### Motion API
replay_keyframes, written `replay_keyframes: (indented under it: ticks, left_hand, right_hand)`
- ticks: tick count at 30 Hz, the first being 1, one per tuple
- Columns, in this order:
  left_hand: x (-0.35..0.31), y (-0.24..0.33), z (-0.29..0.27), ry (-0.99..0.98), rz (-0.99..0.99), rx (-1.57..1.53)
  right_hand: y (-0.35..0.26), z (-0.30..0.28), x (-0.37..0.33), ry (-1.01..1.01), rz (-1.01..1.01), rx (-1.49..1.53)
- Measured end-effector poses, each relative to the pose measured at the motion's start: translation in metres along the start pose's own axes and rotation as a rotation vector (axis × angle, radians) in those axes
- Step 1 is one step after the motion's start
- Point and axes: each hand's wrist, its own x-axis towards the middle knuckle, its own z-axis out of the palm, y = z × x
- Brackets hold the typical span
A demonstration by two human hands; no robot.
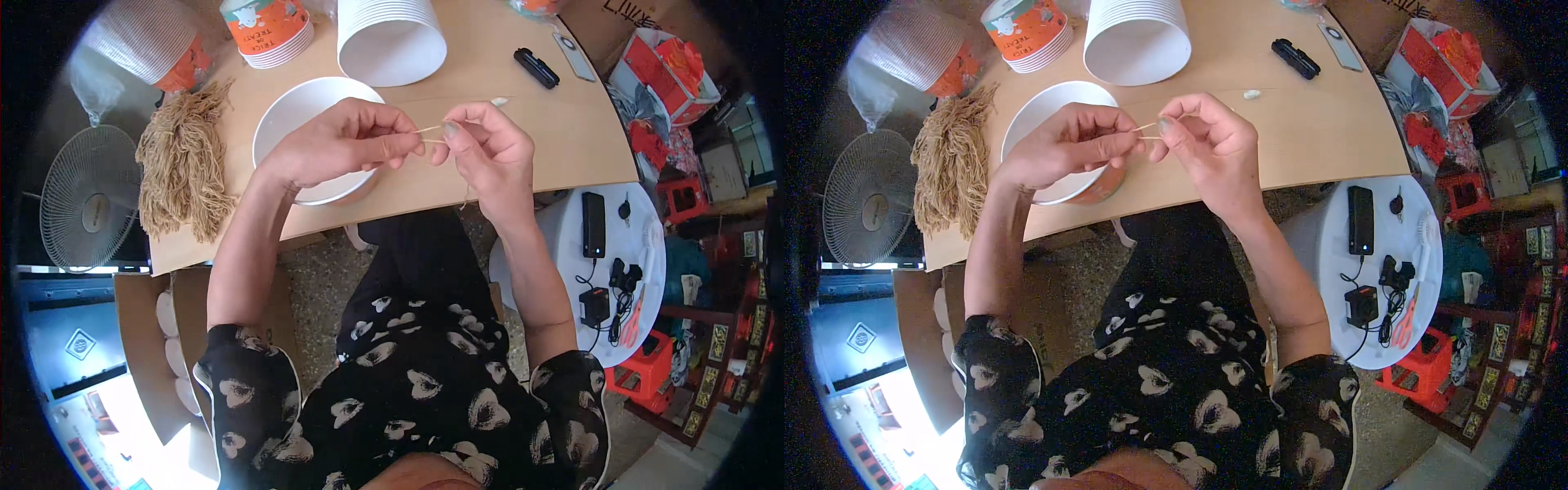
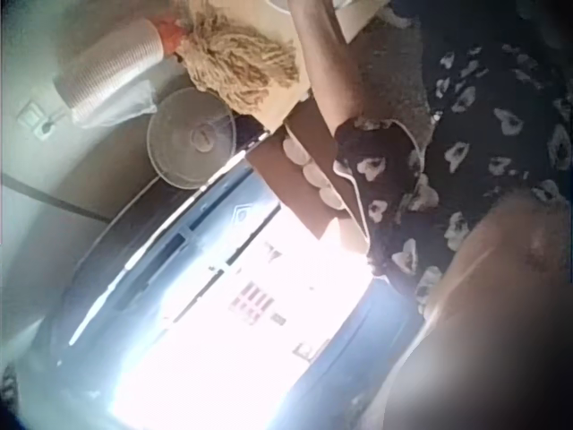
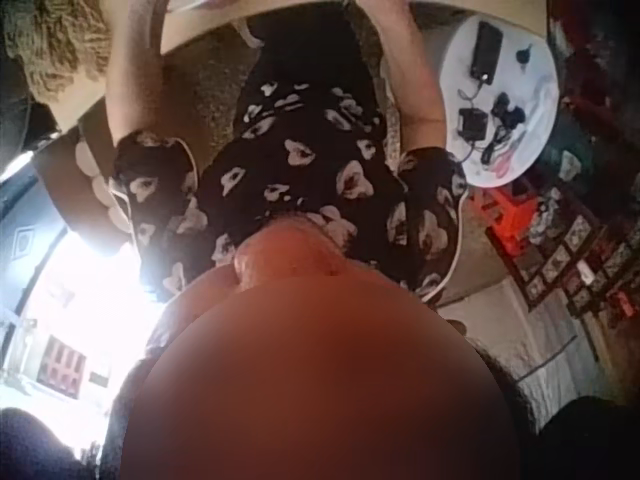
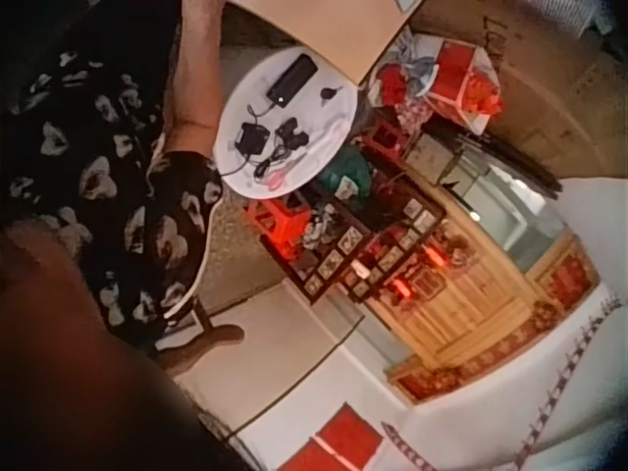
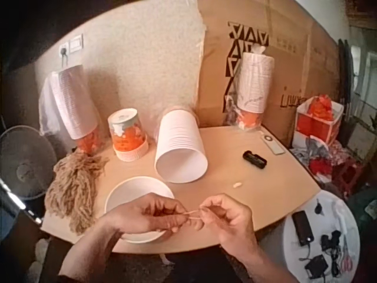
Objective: The recorder is threading and tying thin strings, possibly for handles or attachments, and placing them into paper cups in a manufacturing environment.
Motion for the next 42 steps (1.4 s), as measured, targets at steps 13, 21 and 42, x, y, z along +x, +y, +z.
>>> replay_keyframes:
  ticks: [13, 21, 42]
  left_hand:
    - [0.001, -0.002, -0.004, 0.042, -0.087, -0.193]
    - [0.003, -0.001, -0.006, 0.035, -0.089, -0.076]
    - [0.0, -0.003, 0.03, 0.432, 0.372, 0.163]
  right_hand:
    - [-0.005, -0.01, -0.007, -0.011, -0.099, -0.079]
    - [-0.01, -0.027, -0.002, -0.134, -0.039, -0.204]
    - [0.011, 0.02, 0.004, 0.104, 0.255, 0.465]
